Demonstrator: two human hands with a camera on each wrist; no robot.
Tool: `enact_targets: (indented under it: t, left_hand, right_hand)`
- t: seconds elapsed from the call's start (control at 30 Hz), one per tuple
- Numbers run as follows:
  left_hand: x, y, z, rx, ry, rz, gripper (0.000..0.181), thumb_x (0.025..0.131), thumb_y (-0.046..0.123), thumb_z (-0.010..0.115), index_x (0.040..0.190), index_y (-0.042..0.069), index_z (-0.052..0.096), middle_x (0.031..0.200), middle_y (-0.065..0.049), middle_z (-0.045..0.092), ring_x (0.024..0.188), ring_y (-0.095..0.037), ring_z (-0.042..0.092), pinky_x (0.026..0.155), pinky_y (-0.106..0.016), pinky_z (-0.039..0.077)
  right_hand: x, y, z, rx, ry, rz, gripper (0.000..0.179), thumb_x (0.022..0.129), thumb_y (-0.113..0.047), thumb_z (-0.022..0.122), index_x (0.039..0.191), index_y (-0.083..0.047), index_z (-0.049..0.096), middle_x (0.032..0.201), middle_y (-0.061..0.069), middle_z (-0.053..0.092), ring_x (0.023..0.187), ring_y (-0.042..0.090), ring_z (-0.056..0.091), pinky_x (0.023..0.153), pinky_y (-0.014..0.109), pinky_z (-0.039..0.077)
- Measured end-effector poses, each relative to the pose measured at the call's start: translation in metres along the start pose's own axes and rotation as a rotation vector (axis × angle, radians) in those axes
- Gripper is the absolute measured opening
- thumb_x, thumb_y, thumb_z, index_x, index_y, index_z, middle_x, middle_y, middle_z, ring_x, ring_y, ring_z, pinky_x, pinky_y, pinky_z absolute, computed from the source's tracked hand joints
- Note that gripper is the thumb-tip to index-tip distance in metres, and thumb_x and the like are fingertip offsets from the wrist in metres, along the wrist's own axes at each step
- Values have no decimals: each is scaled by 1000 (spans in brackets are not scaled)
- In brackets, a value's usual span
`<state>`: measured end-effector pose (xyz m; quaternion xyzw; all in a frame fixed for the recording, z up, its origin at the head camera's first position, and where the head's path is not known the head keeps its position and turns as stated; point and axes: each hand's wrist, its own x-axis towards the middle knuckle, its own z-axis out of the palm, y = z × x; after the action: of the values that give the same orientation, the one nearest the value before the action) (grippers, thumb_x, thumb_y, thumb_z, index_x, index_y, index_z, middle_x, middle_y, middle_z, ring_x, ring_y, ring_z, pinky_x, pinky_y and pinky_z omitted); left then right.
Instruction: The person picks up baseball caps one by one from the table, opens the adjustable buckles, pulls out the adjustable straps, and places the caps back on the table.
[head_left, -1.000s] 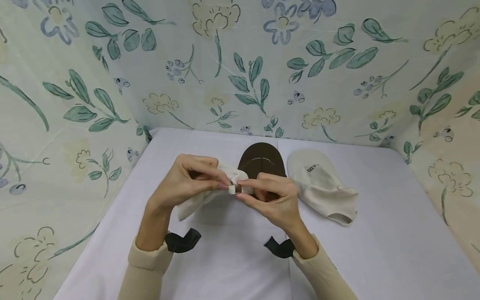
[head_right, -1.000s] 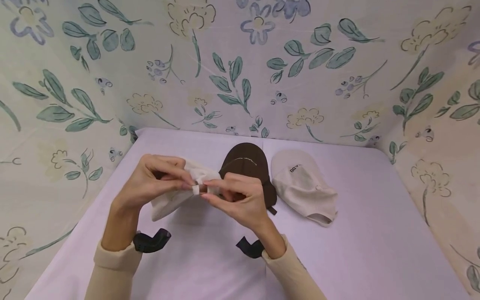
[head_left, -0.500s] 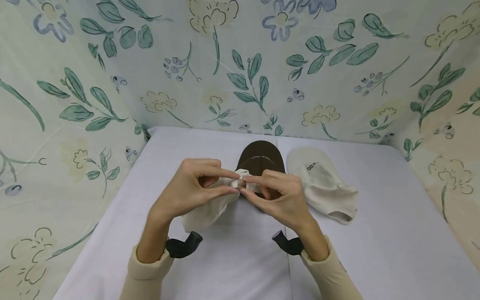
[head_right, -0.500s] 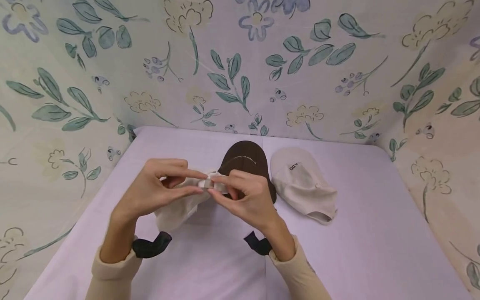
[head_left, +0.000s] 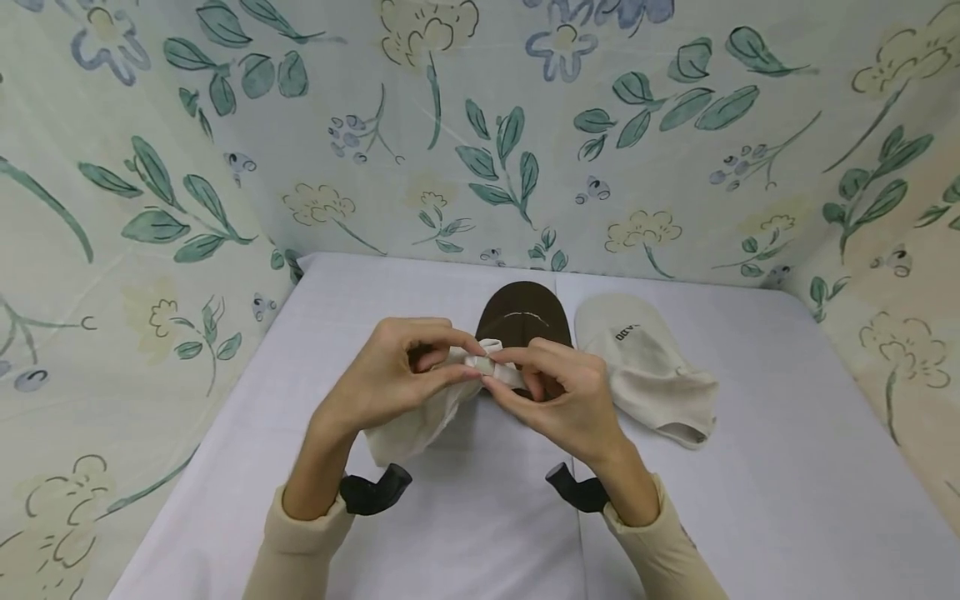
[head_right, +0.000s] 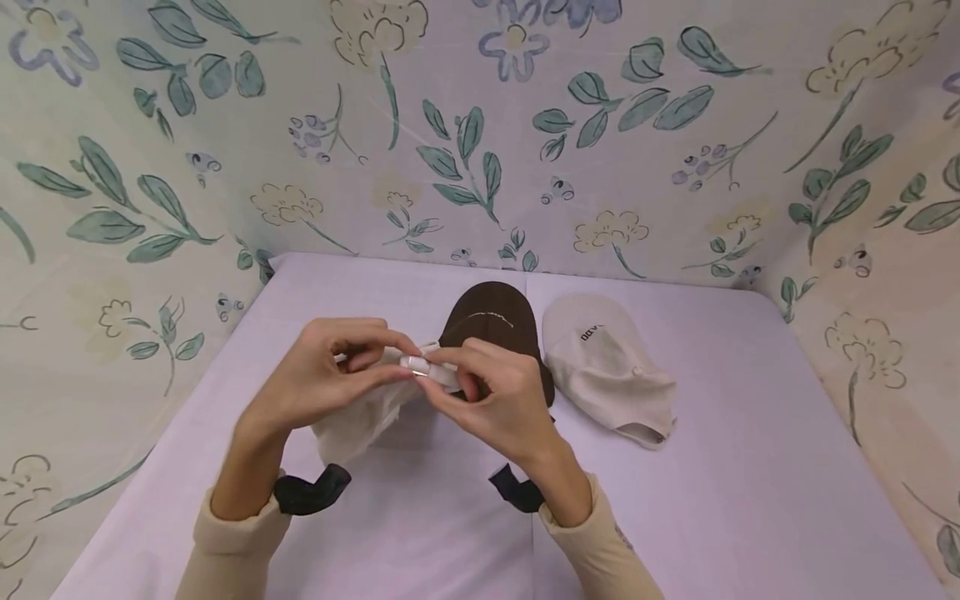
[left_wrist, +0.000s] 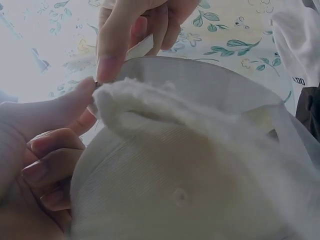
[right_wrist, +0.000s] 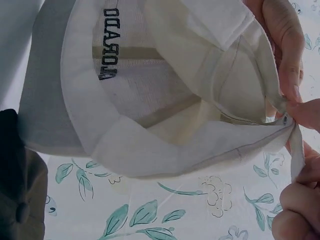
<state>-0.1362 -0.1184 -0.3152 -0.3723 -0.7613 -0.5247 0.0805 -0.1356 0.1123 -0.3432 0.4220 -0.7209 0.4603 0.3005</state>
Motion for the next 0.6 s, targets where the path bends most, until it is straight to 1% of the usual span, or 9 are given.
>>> enact_targets:
  t: [0.13,0.27,0.4,0.5,0.6]
  left_hand:
    - [0,-1,-2,-67,-8,-42,14,86,1,82,98,7,78,63,-1,33,58,-8,30,52,-24,26]
    - [-1,-2,-3,-94,-13,-53,14,86,1,82,98,7,77,64,-1,33,57,-8,30,51,-24,24]
    - [-1,-4,-5,-110,-12,-64,14,87,1,82,98,8,77,65,-1,32,57,-8,29,49,-24,23]
    - [-2,-4,-7,-123,-6,-72,15,87,1,82,99,8,77,66,-2,32,57,-9,28,48,-25,22]
    - [-2,-5,-8,-131,-1,-79,16,86,1,82,99,8,77,67,-2,32,57,-9,28,48,-25,22]
  right_hand:
    - [0,0,2,6,21,4,17,80,-5,87,95,-6,79,59,-6,40,52,5,34,51,12,25]
    - [0,2,3,22,25,-8,16,87,-15,85,98,-6,80,60,-6,40,52,6,34,51,12,25]
    - [0,4,2,40,21,-19,21,92,-26,80,99,-6,80,60,-5,39,53,5,32,52,12,25]
    - [0,5,1,52,20,-22,22,93,-27,80,97,-5,80,59,-5,38,54,4,31,51,13,24]
    - [0,5,0,66,18,-16,19,91,-24,81,95,-5,80,58,-5,37,53,5,31,50,16,24]
